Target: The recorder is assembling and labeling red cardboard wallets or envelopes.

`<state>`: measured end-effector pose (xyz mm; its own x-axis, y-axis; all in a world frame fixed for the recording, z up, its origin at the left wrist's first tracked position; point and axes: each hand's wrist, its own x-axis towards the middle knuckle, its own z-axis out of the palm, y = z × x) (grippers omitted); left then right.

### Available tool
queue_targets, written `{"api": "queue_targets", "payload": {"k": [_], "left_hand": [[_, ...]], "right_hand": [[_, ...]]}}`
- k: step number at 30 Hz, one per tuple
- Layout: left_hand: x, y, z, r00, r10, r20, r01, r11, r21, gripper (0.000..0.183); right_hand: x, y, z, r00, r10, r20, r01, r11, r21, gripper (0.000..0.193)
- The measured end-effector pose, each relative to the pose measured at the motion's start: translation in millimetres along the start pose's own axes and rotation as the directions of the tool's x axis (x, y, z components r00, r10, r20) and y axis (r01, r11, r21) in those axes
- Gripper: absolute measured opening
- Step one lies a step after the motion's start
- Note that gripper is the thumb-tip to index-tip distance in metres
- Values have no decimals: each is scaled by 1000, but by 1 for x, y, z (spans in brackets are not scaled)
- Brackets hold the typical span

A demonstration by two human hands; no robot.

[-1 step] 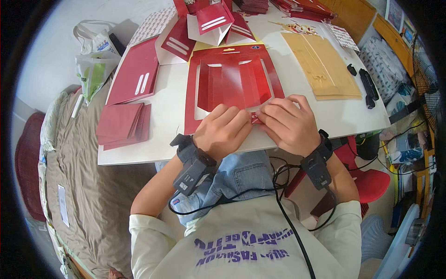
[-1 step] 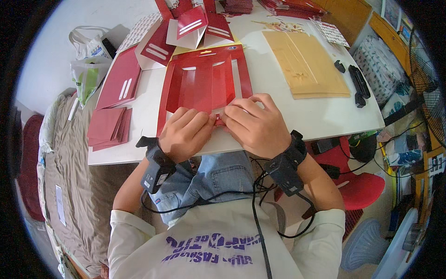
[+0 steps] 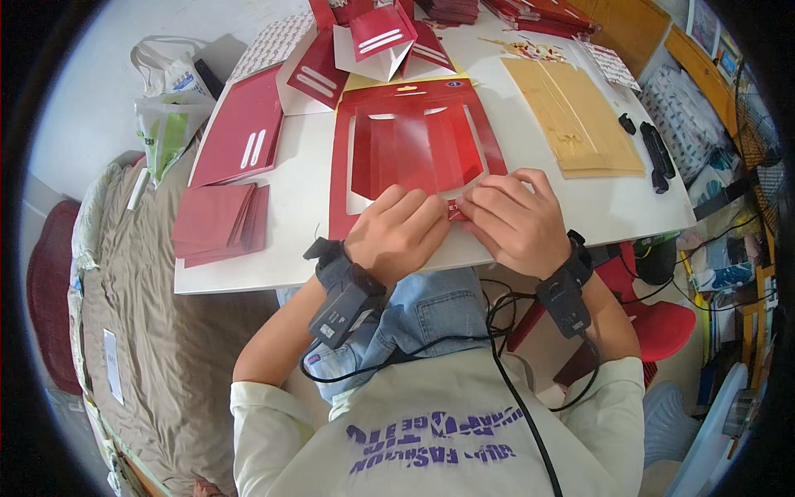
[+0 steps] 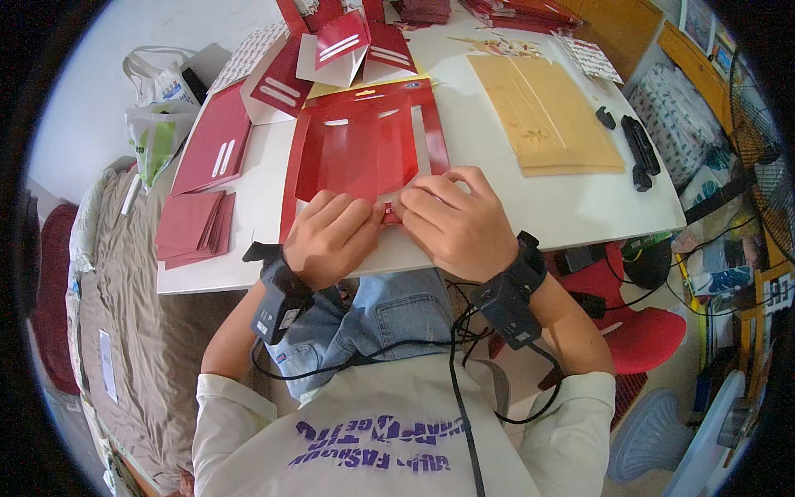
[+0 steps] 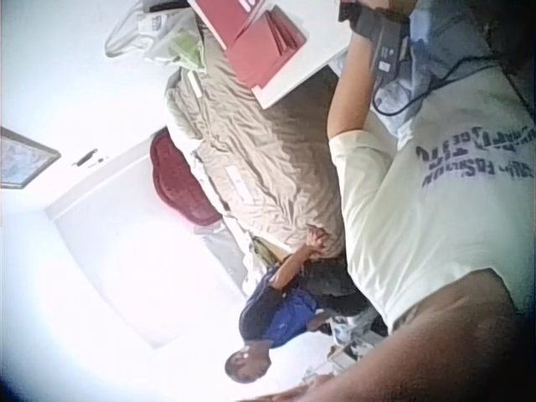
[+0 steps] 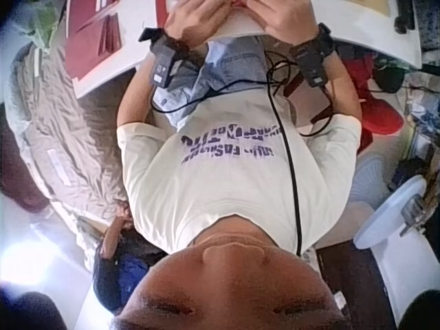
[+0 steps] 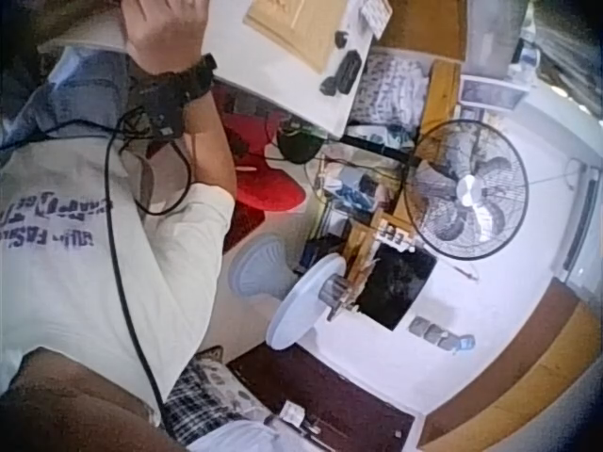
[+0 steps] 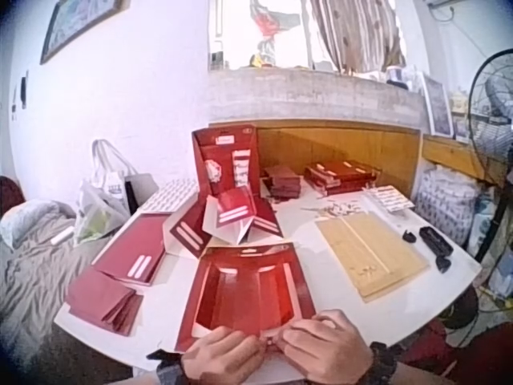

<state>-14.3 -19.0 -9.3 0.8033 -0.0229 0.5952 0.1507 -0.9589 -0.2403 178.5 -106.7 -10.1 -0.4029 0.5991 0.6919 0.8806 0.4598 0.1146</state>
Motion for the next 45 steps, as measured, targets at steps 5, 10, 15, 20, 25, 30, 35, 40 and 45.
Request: {"api": "queue_targets", "payload": {"k": [5,10,15,20,25,30,35,40,45], "left_hand": [[5,-2,11,998,-33,-59,31,999,-34,24],[11,-2,10,1000,-8,-11,8,999,-36,21],[11,0,10,1000,1,-20,-2,999,-54,21],[13,3,9,1000,9,-3,-10,997,-71,22],[15,3,6,1000,-3,-7,2,996,-88,15],[11,0,7,1000,-18,12,19,998,-52,13],[13,0,9,999,-30,13,30,999,-15,14],[22,4,15,999,-45,-29,44,998,-37,16],[20,0,21,1000,10,-14,-10,999,-42,15]], "right_hand": [[1,5,8,999,-40,-22,39,998,-56,11],[3,8,7,1000,-30,-7,30,998,-47,10],[6,12,4,1000,-18,-5,18,1000,0,14],[5,17,-5,996,18,87,-23,998,62,29],[3,23,-14,993,-3,117,-9,995,103,26],[-6,25,-10,995,-12,96,2,995,101,22],[-7,24,-6,996,-84,25,83,995,58,14],[-5,26,-3,988,-154,14,153,986,72,14],[-4,29,1,985,-166,40,161,982,99,15]]}}
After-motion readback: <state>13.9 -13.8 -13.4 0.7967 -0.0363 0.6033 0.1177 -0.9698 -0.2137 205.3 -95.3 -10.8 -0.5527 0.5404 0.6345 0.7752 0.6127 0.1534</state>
